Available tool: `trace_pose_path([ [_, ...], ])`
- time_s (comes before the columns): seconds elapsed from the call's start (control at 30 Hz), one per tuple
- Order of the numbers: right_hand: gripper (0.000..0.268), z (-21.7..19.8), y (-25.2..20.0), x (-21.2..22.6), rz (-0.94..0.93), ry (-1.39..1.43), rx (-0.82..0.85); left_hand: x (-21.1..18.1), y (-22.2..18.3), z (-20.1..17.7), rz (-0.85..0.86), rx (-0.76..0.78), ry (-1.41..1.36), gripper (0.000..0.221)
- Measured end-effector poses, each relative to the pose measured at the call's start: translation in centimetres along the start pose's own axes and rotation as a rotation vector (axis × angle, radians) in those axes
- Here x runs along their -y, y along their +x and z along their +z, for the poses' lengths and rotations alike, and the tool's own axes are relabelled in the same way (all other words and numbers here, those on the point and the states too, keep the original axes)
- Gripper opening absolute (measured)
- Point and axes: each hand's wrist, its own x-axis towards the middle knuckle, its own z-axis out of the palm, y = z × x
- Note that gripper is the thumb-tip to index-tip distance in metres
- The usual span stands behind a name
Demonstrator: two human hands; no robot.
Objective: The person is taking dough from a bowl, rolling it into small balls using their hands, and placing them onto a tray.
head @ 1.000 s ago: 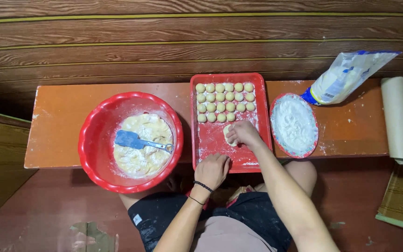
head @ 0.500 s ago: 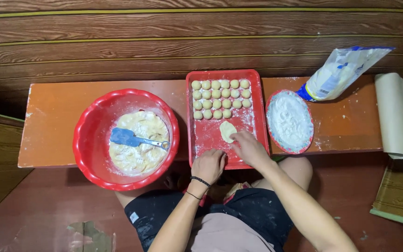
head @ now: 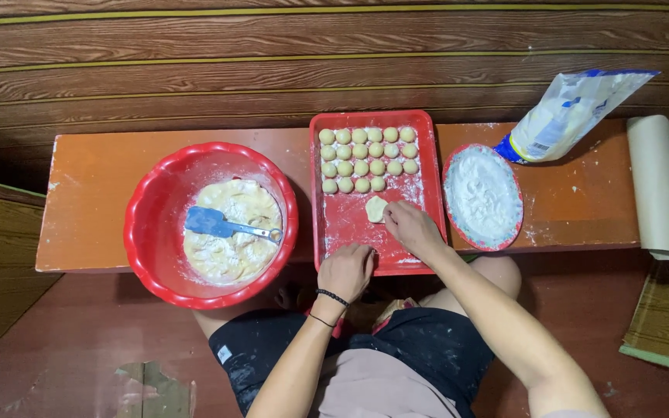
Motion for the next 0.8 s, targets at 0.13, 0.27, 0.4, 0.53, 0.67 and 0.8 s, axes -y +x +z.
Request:
trace_pose_path([
  [0.13,0.02,-0.8,-1.1,2.0,0.062,0.06,0.021,-0.1,0.6,-0.1,-0.027,0.038,-0.064,0.02],
  [0.27,0.02,-1.3,-2.7,2.7,-0.051,0.019,-0.06,-0.7,2.0,0.2,0.092,0.129,-0.041,0.042],
  [0.4,0.024,-1.2,-2.9,2.2,-0.079,-0.056,-0.105,-0.9,3.5,0.3,0.109,0.372,0.05,0.062],
  [0.53,0.025,-0.5,-2.6,1.7,-0.1,-0.069,-0.095,-1.3,5.1,-1.8,0.039,0.574,0.096,0.069],
  [0.67,0.019,-0.3,-1.9,0.7,-0.186,-0.21,-0.126,0.4,6.0,0.1,0.117,0.516,0.234,0.068],
  [0.8,0.011,0.3,-0.8,-0.5,-0.236,-0.225,-0.174,2.3,6.5,3.2,0.252,0.131,0.261,0.035],
])
